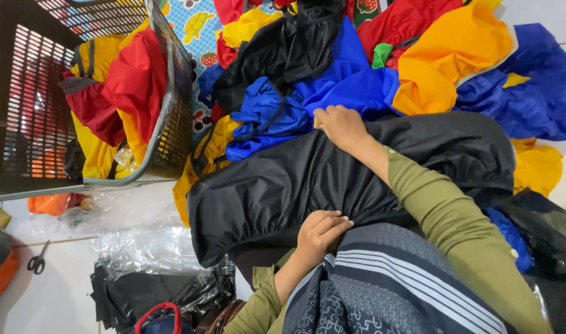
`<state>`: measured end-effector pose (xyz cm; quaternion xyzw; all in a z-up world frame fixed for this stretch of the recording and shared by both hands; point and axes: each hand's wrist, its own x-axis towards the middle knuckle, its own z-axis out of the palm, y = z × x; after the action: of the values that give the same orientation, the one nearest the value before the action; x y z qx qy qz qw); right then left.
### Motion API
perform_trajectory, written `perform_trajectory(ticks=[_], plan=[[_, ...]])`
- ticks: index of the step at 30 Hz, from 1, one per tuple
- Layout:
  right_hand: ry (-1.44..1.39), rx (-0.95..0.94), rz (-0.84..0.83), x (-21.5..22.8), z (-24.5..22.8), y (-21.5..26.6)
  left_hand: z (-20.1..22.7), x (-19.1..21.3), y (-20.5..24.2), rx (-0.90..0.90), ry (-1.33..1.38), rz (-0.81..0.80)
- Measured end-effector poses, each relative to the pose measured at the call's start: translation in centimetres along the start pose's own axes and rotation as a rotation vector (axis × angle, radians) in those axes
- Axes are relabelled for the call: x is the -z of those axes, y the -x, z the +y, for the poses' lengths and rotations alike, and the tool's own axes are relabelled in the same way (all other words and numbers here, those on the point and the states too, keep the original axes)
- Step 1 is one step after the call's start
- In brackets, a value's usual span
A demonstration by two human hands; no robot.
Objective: Folding a fabric cover and placing it into a plastic bag
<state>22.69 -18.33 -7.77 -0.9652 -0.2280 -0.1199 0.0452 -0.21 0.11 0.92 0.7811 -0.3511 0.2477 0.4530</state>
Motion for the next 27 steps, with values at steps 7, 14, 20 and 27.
perform_trajectory(ticks=[7,14,20,27], plan=[[-0.657,0.209,-0.03,10.7,-11.5,3.1,-0.4,-0.1,0.9,0.022,-0.024,-0.043],[-0.242,0.26,-0.009,1.9,-8.3,0.6,-0.1,0.1,0.7,0.008,-0.026,-0.02],[-0.368,-0.341,-0.06,-0.3,2.2,-1.1,-2.2,0.5,3.7,0.033,-0.193,0.087],[-0.413,-0.244,0.198,2.7,-1.9,-1.5,-3.4,4.0,6.2,0.096,-0.602,0.174]])
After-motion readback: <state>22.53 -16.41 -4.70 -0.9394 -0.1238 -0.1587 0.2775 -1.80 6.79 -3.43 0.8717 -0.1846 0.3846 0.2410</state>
